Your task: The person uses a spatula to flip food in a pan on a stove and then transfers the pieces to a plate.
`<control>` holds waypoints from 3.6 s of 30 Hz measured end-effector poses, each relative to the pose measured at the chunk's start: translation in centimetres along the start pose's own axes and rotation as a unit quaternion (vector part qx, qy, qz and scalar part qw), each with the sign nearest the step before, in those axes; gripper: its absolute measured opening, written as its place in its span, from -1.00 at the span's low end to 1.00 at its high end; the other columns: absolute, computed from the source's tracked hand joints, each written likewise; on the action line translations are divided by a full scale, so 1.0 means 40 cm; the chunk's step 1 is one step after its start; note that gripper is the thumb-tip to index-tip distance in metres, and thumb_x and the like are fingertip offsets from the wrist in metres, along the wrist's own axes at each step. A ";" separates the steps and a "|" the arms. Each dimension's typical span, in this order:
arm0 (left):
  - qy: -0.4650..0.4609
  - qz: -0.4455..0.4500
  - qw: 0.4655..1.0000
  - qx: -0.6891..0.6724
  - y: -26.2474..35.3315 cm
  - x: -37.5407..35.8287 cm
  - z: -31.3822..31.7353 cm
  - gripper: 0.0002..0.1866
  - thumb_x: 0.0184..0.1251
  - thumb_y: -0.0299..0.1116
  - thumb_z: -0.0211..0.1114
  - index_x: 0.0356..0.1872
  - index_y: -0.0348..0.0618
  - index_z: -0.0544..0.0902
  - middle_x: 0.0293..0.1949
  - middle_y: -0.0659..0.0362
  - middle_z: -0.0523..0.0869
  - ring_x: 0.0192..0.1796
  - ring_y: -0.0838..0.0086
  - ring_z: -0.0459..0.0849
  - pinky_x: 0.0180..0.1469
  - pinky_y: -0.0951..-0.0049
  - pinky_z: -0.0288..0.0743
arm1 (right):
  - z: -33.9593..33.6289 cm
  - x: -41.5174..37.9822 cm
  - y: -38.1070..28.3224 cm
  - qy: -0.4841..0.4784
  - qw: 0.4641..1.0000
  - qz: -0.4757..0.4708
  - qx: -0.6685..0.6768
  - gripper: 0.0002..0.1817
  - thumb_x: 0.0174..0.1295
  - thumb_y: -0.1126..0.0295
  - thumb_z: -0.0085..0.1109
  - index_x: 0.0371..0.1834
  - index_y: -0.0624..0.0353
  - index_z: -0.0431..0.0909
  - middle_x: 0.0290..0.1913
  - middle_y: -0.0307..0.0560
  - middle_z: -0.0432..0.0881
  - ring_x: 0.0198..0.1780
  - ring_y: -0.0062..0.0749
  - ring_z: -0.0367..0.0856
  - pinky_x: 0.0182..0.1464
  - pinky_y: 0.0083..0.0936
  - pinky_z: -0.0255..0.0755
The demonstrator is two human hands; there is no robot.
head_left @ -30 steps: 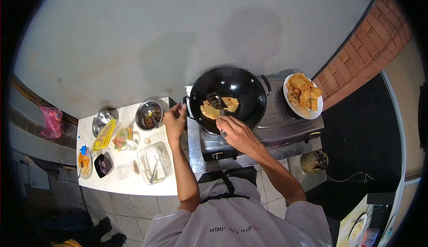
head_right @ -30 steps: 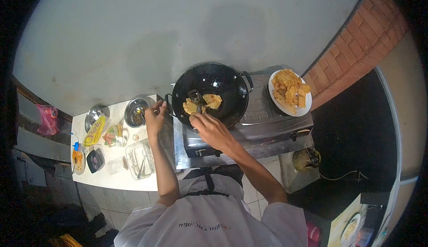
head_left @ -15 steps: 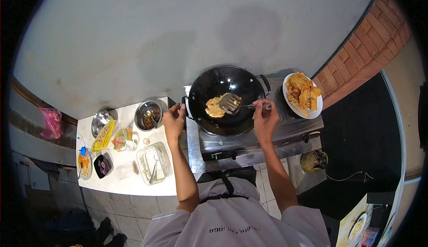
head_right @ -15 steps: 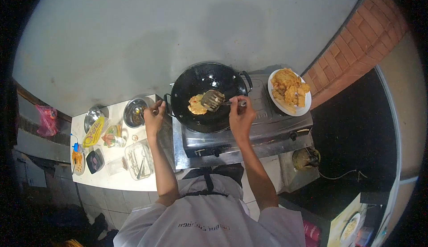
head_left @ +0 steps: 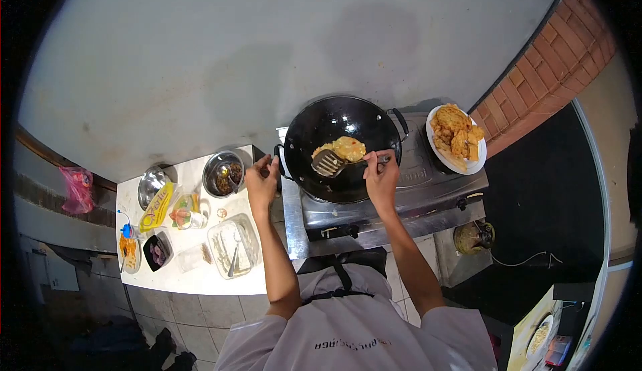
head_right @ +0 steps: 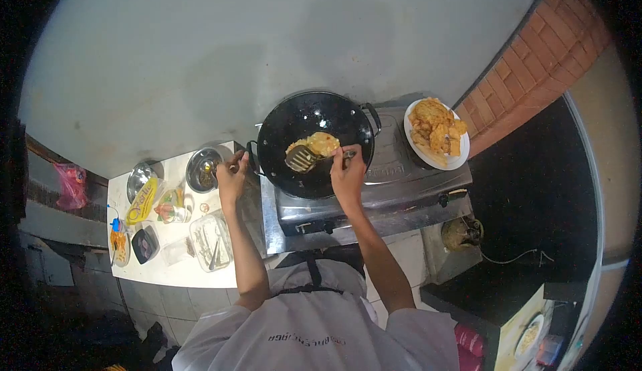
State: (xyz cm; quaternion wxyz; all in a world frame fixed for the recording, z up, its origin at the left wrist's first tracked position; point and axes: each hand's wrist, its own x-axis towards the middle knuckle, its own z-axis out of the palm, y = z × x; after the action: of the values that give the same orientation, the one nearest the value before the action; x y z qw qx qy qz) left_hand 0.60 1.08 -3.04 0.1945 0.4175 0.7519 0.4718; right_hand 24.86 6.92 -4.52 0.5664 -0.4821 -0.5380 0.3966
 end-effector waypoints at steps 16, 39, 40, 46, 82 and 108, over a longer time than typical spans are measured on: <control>0.008 0.032 0.999 -0.016 -0.024 0.012 0.008 -0.58 0.24 -0.27 0.32 -0.04 -0.47 0.60 -0.59 0.14 0.57 -0.52 0.61 0.49 -0.41 0.53 0.41 | -0.043 0.052 0.026 -0.038 0.992 -0.084 -0.081 -0.89 0.36 0.48 0.03 -0.28 0.27 0.35 -0.40 -0.17 0.62 -0.58 -0.77 0.35 -0.55 -0.73 0.23; 0.008 0.044 0.999 0.009 -0.024 0.010 0.015 -0.67 0.18 -0.32 0.37 -0.13 -0.40 0.66 -0.51 0.03 0.62 -0.50 0.51 0.56 -0.37 0.47 0.45 | -0.061 0.037 -0.018 0.011 0.998 -0.063 -0.009 -0.87 0.36 0.47 0.02 -0.31 0.33 0.42 -0.35 -0.07 0.64 -0.58 -0.70 0.46 -0.54 -0.72 0.33; 0.005 0.036 0.999 0.014 -0.019 0.010 0.014 -0.67 0.17 -0.34 0.38 -0.13 -0.40 0.66 -0.51 0.04 0.62 -0.50 0.51 0.55 -0.37 0.47 0.45 | -0.056 0.035 -0.014 0.011 0.998 -0.063 -0.009 -0.87 0.36 0.47 0.02 -0.31 0.33 0.42 -0.35 -0.07 0.64 -0.58 -0.70 0.46 -0.54 -0.72 0.33; 0.006 0.050 0.998 0.022 -0.035 0.015 0.013 -0.69 0.17 -0.36 0.38 -0.16 -0.40 0.67 -0.54 0.09 0.61 -0.52 0.53 0.56 -0.41 0.47 0.45 | -0.029 0.015 -0.001 -0.010 0.999 -0.009 0.030 -0.86 0.35 0.46 0.00 -0.33 0.31 0.45 -0.45 -0.15 0.60 -0.59 -0.64 0.47 -0.53 -0.63 0.32; 0.008 0.011 1.000 0.012 -0.031 0.024 0.013 -0.76 0.11 -0.38 0.41 -0.25 -0.33 0.70 -0.60 0.17 0.58 -0.54 0.52 0.54 -0.40 0.49 0.42 | -0.085 0.068 -0.037 0.010 0.989 -0.089 -0.119 -0.92 0.35 0.48 0.01 -0.28 0.26 0.45 -0.59 -0.21 0.49 -0.59 -0.64 0.48 -0.55 -0.61 0.31; 0.010 0.026 0.999 0.019 -0.027 0.030 0.006 -0.76 0.09 -0.36 0.43 -0.27 -0.32 0.71 -0.59 0.15 0.58 -0.54 0.50 0.55 -0.42 0.48 0.41 | -0.072 0.075 -0.165 -0.096 0.933 -0.171 -0.301 -0.88 0.23 0.55 0.11 -0.28 0.33 0.37 -0.39 0.19 0.55 -0.43 0.01 0.58 -0.41 -0.25 0.39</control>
State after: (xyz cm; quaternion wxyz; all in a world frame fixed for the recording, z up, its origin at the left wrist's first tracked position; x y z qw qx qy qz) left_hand -0.41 1.96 -3.97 0.1668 0.4359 0.7517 0.4660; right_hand 27.59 8.02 2.69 0.4001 -0.4903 -0.7582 0.1574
